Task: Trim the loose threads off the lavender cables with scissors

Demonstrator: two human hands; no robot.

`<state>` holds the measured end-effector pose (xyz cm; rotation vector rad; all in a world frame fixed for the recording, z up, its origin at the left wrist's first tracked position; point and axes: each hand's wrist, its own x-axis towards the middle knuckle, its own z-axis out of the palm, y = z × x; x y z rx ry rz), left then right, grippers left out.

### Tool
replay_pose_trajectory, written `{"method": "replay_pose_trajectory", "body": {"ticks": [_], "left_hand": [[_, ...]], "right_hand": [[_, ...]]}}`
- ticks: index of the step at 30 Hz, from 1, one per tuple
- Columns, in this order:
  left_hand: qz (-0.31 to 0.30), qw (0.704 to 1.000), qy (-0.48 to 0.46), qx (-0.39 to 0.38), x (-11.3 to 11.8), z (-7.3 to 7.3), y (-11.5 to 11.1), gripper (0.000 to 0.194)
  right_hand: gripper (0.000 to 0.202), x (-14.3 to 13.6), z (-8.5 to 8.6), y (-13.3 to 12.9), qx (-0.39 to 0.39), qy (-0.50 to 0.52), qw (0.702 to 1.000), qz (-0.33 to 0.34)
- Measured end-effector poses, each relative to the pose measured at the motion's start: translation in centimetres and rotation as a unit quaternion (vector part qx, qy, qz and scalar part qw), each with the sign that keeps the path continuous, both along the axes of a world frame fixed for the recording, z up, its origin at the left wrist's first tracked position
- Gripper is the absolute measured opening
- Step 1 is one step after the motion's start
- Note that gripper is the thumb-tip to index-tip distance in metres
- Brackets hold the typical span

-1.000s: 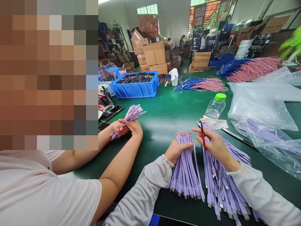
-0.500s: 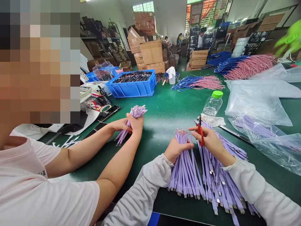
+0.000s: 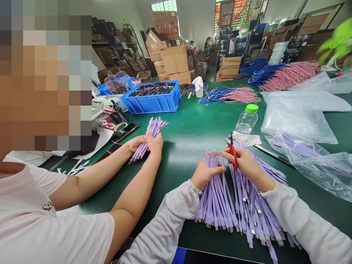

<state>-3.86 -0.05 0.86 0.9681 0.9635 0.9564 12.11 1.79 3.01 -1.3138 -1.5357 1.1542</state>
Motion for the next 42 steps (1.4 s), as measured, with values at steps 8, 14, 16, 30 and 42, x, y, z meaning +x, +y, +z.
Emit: {"method": "replay_pose_trajectory", "body": {"ticks": [8,14,16,30,42], "left_hand": [[-0.013,0.991,-0.078,-0.112,-0.5,0.0,-0.2,0.044],[0.054,0.985,-0.103,-0.127,-0.7,0.2,-0.2,0.04],[0.075,0.983,-0.11,-0.125,-0.7,0.3,-0.1,0.039],[0.072,0.971,-0.169,-0.15,-0.9,0.8,-0.2,0.04],[0.06,0.965,-0.197,-0.162,-1.1,0.6,-0.1,0.04]], "right_hand": [[0.027,2.6,-0.9,1.2,0.177,-0.289,0.939,-0.052],[0.023,2.8,-2.0,0.3,0.349,-0.4,0.846,-0.056],[0.017,2.5,-2.1,0.0,0.352,-0.384,0.852,-0.048],[0.023,2.8,-1.8,-0.4,0.389,-0.491,0.777,-0.069],[0.019,2.9,-2.0,-0.5,0.403,-0.515,0.753,-0.075]]}}
